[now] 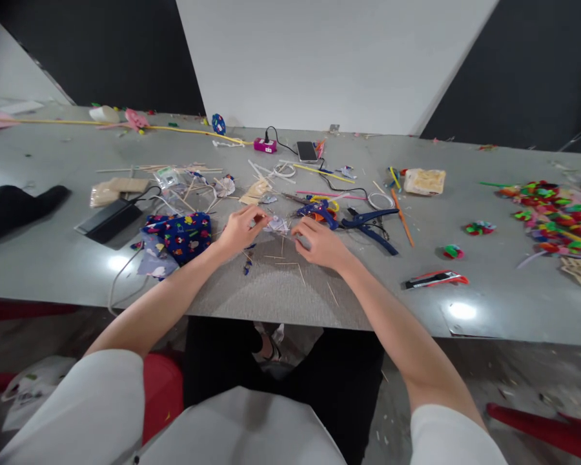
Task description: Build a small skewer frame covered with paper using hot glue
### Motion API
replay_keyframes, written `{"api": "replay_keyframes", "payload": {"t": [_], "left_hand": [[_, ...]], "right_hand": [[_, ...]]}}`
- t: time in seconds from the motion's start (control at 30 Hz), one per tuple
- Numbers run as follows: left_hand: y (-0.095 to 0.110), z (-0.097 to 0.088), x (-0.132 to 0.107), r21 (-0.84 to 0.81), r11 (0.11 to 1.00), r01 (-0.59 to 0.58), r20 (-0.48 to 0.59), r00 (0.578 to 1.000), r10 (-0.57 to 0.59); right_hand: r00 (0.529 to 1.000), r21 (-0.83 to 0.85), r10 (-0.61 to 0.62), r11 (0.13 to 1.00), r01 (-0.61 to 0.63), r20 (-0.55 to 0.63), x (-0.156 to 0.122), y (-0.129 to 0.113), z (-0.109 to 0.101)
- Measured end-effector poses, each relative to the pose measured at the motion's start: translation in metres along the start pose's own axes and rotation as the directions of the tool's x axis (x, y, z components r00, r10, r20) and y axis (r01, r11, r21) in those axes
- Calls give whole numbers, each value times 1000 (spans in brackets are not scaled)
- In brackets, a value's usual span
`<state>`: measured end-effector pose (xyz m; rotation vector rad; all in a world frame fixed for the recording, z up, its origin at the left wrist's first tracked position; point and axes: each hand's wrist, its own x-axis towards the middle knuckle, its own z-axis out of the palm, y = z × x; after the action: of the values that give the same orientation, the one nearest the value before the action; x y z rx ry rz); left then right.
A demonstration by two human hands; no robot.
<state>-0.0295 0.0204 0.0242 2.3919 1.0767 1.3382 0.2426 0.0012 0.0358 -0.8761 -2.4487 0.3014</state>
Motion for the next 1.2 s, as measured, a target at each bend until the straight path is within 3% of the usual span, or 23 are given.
{"api": "replay_keyframes", "payload": {"t": [0.1, 0.23, 0.37, 0.6, 0.87, 1.2], "left_hand": [[-4, 4, 0, -8, 1000, 23, 71, 997, -22], [-14, 13, -1, -32, 998, 51, 112, 993, -47], [-20, 17, 0, -21, 997, 77, 159, 985, -72], [-19, 17, -1, 43, 986, 163, 210, 963, -168], [-21, 22, -4, 33, 994, 104, 177, 978, -108], [-21, 22, -2, 68, 996, 58, 133, 989, -67]], "right_hand": [[988, 111, 53, 991, -70, 146, 2, -4, -1], [931, 224, 85, 959, -173, 356, 5, -9, 3], [893, 223, 87, 953, -203, 441, 5, -14, 5], [865, 200, 96, 955, -220, 492, 5, -22, 0], [870, 196, 64, 964, -181, 488, 0, -17, 5], [924, 212, 114, 956, -202, 364, 1, -21, -14]]}}
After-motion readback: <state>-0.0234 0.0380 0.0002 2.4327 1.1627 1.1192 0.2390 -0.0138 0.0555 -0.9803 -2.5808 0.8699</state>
